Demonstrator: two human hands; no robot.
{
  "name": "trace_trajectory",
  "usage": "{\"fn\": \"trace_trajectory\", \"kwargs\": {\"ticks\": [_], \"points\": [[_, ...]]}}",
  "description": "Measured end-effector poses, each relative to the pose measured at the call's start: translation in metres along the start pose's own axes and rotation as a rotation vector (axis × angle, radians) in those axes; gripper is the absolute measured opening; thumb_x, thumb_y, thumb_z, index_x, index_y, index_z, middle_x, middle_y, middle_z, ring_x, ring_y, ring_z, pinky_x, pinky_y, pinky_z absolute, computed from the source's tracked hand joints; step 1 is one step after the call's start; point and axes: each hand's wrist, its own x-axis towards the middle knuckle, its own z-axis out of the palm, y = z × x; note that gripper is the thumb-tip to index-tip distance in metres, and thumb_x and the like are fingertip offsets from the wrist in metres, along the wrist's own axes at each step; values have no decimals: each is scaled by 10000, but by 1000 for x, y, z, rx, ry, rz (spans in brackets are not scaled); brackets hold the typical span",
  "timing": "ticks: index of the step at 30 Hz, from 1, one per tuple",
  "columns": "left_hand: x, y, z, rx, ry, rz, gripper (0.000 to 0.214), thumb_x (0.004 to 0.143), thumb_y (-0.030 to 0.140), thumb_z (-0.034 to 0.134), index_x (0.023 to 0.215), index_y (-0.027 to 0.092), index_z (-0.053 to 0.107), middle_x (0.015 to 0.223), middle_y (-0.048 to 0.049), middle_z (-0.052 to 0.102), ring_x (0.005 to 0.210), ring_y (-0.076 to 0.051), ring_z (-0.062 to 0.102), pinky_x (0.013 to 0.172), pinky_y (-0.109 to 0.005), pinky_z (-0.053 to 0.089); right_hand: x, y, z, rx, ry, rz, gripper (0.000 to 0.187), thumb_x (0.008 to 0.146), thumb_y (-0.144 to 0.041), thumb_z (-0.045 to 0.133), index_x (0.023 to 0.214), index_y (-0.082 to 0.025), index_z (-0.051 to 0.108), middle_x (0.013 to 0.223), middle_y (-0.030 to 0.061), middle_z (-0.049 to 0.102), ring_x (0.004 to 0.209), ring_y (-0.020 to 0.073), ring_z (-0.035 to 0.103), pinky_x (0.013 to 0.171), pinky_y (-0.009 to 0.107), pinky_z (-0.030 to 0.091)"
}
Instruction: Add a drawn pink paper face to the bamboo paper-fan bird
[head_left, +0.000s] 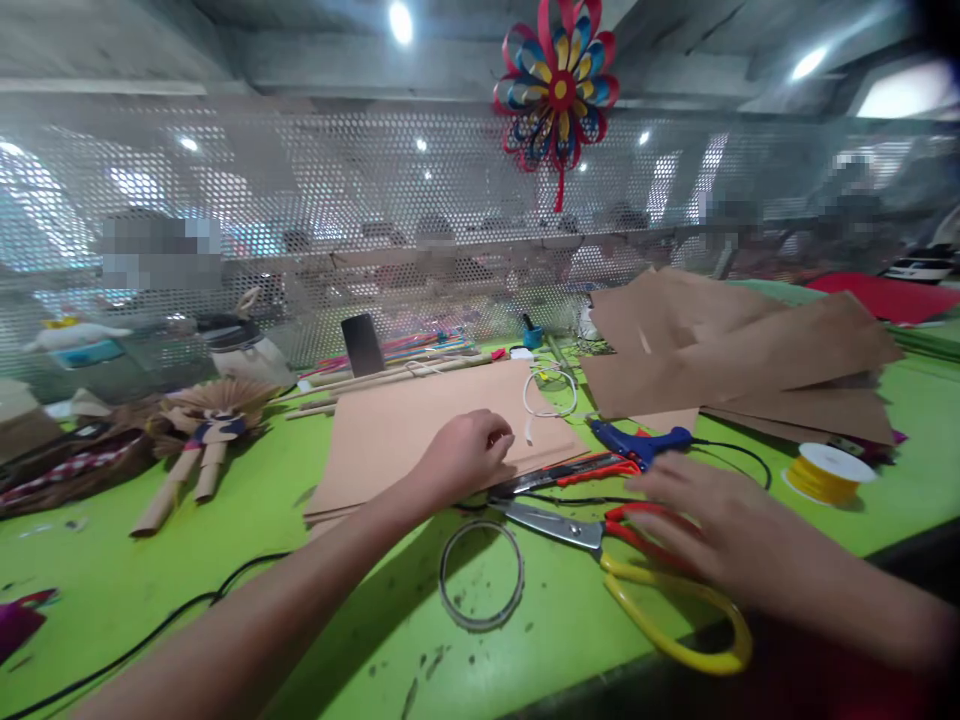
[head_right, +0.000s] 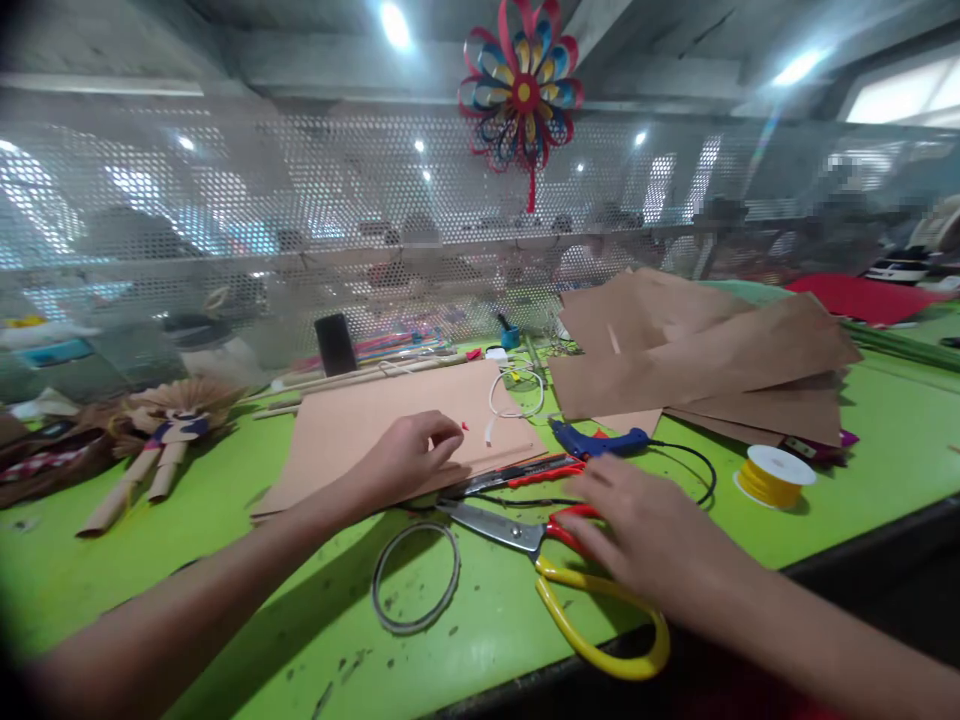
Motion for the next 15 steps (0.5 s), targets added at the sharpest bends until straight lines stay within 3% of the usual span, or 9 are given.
{"fn": "trace_trajectory", "kwargs": {"ticks": [1,4,6,8,12,15], "points": [[-9,2,0,-7,7,-3,213,873,233,505,833,177,706,833,-39,701,721,-157,608,656,-247,432,16,7,-4,-33,23,12,277,944,-355,458,1028,-209,677,999,116,677,934,261,630,822,397,490],[-40,5,-4,-15,27,-19,213,896,226,482,820,181,676,791,-26,666,703,-145,583,632,-237,418,76,29,-3,-91,-115,89,277,934,-354,492,1000,-175,694,1016,130,669,1027,278,608,889,385,460],[-58,5,-9,-24,35,-16,213,905,224,474,808,178,658,772,-27,644,699,-142,571,626,-235,415,115,39,9,-90,-151,123,270,914,-366,552,998,-153,695,1032,141,671,1053,287,607,894,399,471],[-72,1,-12,-45,56,-18,211,907,223,474,797,173,647,767,-34,633,698,-142,565,624,-237,416,144,43,25,-70,-206,154,271,924,-362,573,1108,-174,637,1141,88,647,1001,213,627,864,411,513],[-87,-13,-11,-95,121,-52,221,915,239,470,809,170,650,755,-35,627,700,-141,566,632,-244,423,172,43,46,-9,-248,213,307,925,-332,585,1193,-183,598,1214,81,614,993,208,633,824,395,547],[-92,-22,-7,-141,159,-87,230,922,263,474,813,167,652,765,-34,635,701,-140,569,649,-252,428,179,42,35,35,-177,238,296,917,-350,593,1143,-161,621,1156,62,638,951,209,643,795,386,552]]}}
